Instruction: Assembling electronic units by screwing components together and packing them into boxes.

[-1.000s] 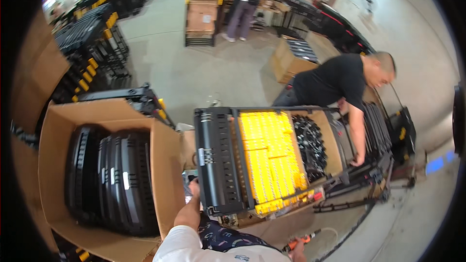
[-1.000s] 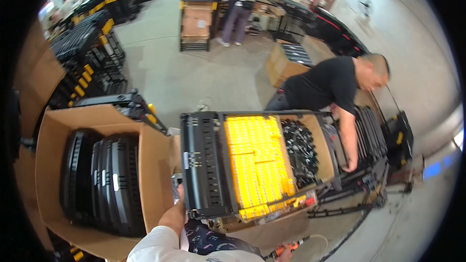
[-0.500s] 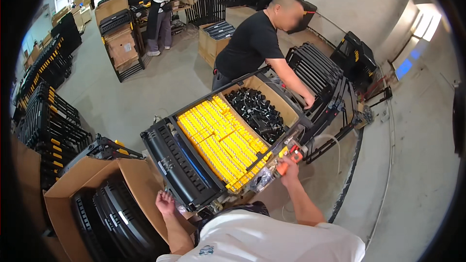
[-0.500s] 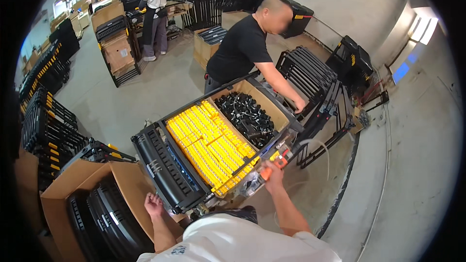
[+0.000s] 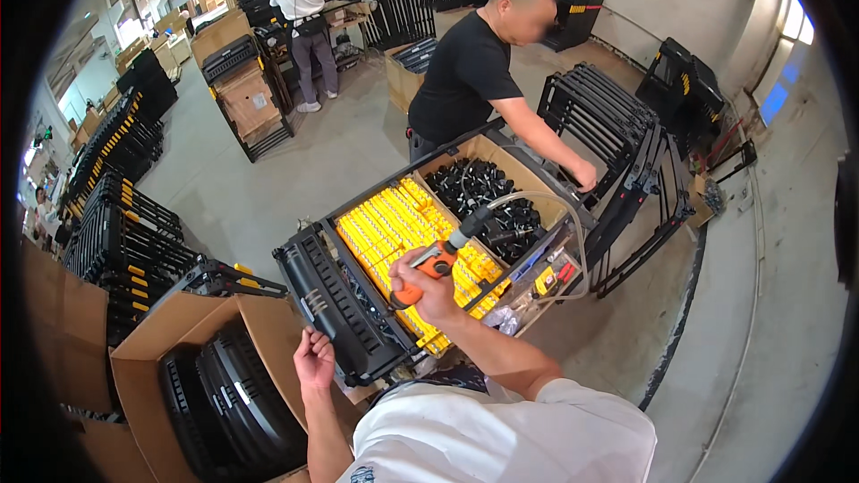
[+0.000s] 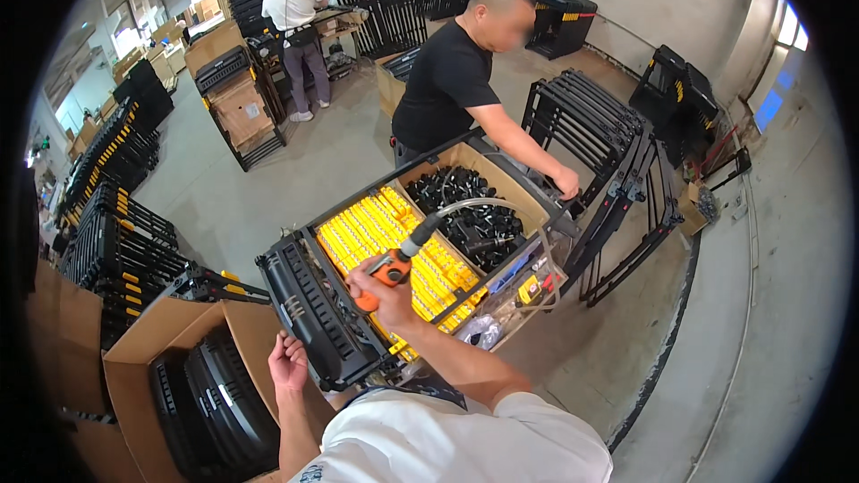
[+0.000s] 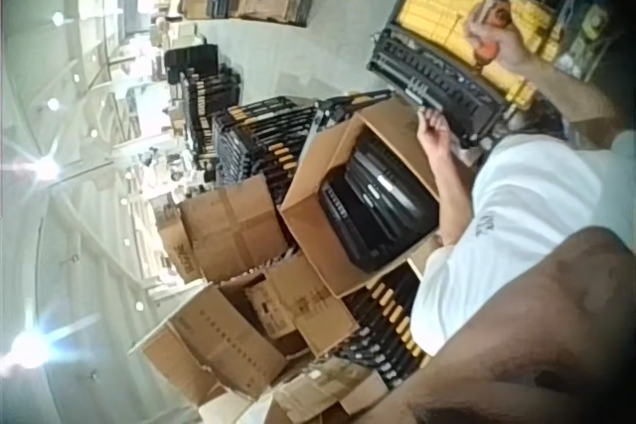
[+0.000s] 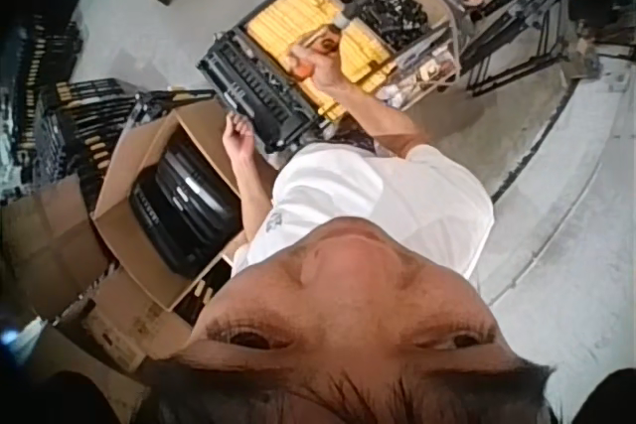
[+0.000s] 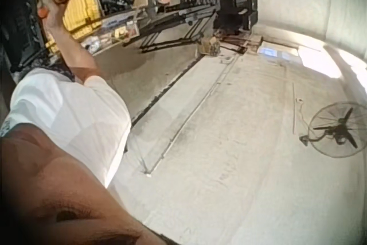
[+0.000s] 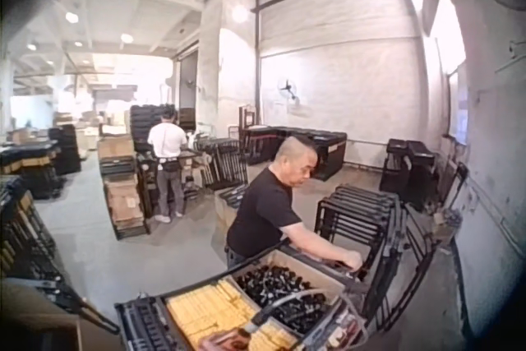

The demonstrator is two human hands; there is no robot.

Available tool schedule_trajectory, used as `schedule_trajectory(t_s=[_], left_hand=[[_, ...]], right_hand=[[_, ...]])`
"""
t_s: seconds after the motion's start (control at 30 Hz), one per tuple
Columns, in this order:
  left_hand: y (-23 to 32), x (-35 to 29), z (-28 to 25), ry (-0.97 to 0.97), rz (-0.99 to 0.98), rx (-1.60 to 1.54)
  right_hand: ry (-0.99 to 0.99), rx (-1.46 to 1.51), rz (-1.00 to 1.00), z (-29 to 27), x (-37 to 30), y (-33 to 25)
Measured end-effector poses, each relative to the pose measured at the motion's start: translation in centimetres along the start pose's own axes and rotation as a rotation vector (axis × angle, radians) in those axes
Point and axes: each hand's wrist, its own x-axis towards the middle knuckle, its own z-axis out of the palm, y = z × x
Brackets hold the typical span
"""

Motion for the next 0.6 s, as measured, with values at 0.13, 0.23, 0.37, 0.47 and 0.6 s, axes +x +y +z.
schedule_trajectory(t_s=[0.13, 0.23, 0.37, 0.47, 0.6], left_hand=[[-6.4, -1.1, 5.1, 0.224, 0.027, 0.198], [-9.5, -1.7, 6.9, 0.351, -0.016, 0.274], [-12.3, -2.2, 7.4, 0.347, -0.07, 0.333], [-13.6, -2.3, 6.5, 0.104, -0.186, 0.213], [-16.0, -1.5, 7.0, -0.028, -0.23, 0.119]], right_hand=[[-0.122, -0.003, -0.02, 0.4, -1.4, -0.6], [-0.167, -0.012, -0.027, -0.3, -2.6, -1.7], [-0.18, -0.035, -0.039, -2.1, -3.7, -3.7], [-0.173, -0.051, -0.024, -3.1, -5.2, -4.9], [-0.138, 0.026, -0.102, -3.6, -5.8, -6.3]])
